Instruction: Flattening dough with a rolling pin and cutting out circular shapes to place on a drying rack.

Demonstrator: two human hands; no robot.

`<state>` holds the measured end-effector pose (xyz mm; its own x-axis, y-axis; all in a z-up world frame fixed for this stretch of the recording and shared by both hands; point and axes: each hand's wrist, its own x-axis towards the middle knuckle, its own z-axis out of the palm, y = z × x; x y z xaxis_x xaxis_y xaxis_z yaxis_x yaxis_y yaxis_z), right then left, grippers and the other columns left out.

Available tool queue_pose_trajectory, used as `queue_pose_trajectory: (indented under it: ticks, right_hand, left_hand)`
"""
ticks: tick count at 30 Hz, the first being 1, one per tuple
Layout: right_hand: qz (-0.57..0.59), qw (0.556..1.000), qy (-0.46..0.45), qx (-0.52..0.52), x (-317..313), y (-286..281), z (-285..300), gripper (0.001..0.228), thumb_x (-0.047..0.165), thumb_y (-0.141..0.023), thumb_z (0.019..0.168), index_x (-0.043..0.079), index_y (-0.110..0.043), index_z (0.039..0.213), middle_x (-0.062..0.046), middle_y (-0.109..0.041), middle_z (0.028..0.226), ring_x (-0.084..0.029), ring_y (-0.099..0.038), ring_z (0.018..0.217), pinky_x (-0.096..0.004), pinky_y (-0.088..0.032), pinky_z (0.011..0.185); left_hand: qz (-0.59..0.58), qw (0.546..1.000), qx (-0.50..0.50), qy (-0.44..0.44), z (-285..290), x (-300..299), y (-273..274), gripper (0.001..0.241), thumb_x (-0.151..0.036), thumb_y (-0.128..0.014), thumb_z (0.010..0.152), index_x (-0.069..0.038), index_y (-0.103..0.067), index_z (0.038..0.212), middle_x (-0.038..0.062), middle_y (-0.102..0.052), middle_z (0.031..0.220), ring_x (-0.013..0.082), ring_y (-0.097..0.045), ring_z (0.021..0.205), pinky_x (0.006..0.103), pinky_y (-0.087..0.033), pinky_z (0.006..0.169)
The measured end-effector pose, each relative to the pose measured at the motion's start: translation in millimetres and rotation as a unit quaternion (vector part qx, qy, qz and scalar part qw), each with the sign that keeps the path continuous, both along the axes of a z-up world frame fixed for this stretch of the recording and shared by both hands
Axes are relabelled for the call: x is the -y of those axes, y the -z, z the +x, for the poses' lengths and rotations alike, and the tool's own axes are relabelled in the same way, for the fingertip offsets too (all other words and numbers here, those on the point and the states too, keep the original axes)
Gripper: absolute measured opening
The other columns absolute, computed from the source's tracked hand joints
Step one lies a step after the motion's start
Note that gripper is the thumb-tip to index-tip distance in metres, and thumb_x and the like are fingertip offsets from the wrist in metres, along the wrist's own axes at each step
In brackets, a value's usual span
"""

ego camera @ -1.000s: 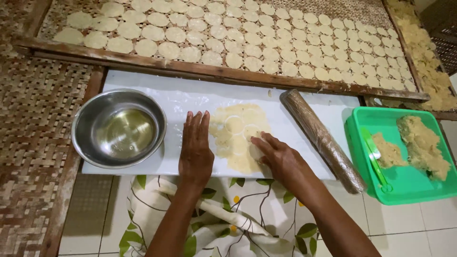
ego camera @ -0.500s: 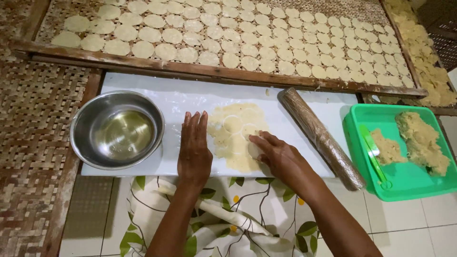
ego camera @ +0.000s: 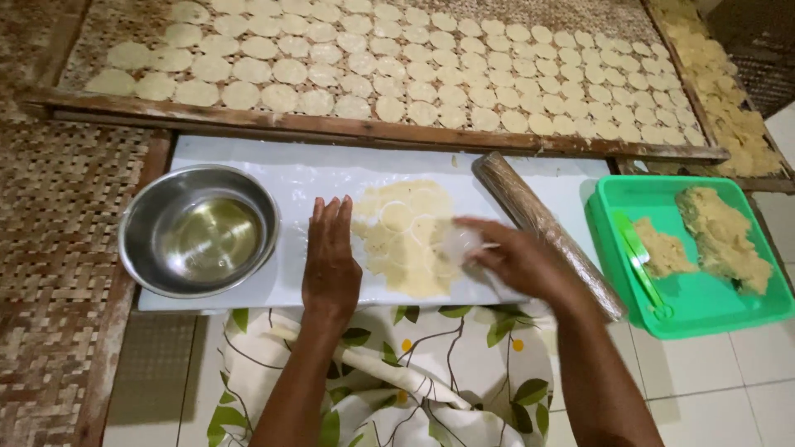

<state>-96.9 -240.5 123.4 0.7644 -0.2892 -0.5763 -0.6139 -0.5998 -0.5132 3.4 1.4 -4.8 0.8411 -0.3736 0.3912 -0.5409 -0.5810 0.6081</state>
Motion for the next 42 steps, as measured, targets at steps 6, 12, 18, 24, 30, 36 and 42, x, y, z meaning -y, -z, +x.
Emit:
queue_pose_trajectory:
  ticks: [6,12,18,24,30,36,42]
  right_hand:
    - [0.183,0.949,0.115,0.23,54,-21,-28,0.054,0.017,-0.064,0.096,0.009,-0.055,0.149,-0.007,-0.063,0.134,-0.012,-0.059,0.113,-0.031,-0.05,0.097]
    - [0.362,0.867,0.213,0.269,82,7,-39,0.061,0.02,-0.062,0.093,0.008,-0.047,0.151,-0.003,-0.064,0.131,-0.013,-0.065,0.113,-0.035,-0.053,0.1]
    - [0.296,0.908,0.15,0.255,75,14,-25,0.06,0.011,-0.066,0.092,0.009,-0.048,0.149,-0.002,-0.064,0.125,-0.011,-0.062,0.107,-0.033,-0.053,0.1]
    - [0.22,0.94,0.113,0.235,63,12,-17,0.055,0.006,-0.066,0.092,0.008,-0.053,0.145,0.002,-0.057,0.121,-0.01,-0.057,0.102,-0.033,-0.053,0.097]
    - [0.006,0.997,-0.055,0.05,-7,-8,-10,0.055,0.023,-0.067,0.098,0.029,-0.054,0.151,-0.009,-0.08,0.125,-0.021,-0.076,0.113,-0.031,-0.052,0.105]
    - [-0.078,0.96,-0.209,0.17,-57,-14,-8,0.057,0.02,-0.073,0.085,0.024,-0.056,0.139,-0.005,-0.056,0.15,-0.03,-0.064,0.125,-0.04,-0.054,0.102]
    - [-0.069,0.97,-0.176,0.155,-46,-11,-8,0.052,0.019,-0.07,0.089,0.025,-0.056,0.138,-0.003,-0.05,0.155,-0.025,-0.066,0.122,-0.039,-0.058,0.101]
  left_hand:
    - [0.031,0.999,-0.011,0.0,-1,0,-10,0.087,0.021,-0.042,0.071,-0.004,-0.034,0.154,0.018,-0.041,0.155,0.038,-0.026,0.152,0.0474,-0.022,0.127]
    - [0.039,0.999,-0.022,-0.009,0,1,-8,0.083,0.021,-0.042,0.075,-0.007,-0.037,0.153,0.016,-0.042,0.155,0.0366,-0.027,0.153,0.0469,-0.023,0.128]
    - [0.023,1.0,-0.015,-0.014,0,0,-6,0.08,0.02,-0.043,0.078,-0.007,-0.039,0.153,0.016,-0.043,0.155,0.036,-0.028,0.153,0.0465,-0.024,0.127]
    - [0.01,1.0,-0.011,-0.011,1,1,-3,0.078,0.018,-0.044,0.08,-0.005,-0.038,0.154,0.017,-0.043,0.154,0.0369,-0.029,0.153,0.0476,-0.023,0.127]
    - [-0.003,1.0,-0.01,-0.015,0,0,1,0.079,0.019,-0.043,0.08,-0.006,-0.04,0.155,0.015,-0.044,0.155,0.034,-0.03,0.154,0.0466,-0.023,0.13]
    - [0.013,1.0,-0.008,-0.006,1,0,0,0.083,0.02,-0.043,0.075,-0.002,-0.035,0.155,0.02,-0.041,0.156,0.0384,-0.027,0.153,0.0484,-0.022,0.126]
    - [-0.014,1.0,-0.005,-0.014,-2,0,0,0.082,0.02,-0.043,0.077,-0.005,-0.037,0.155,0.018,-0.041,0.157,0.0365,-0.027,0.154,0.0478,-0.023,0.129]
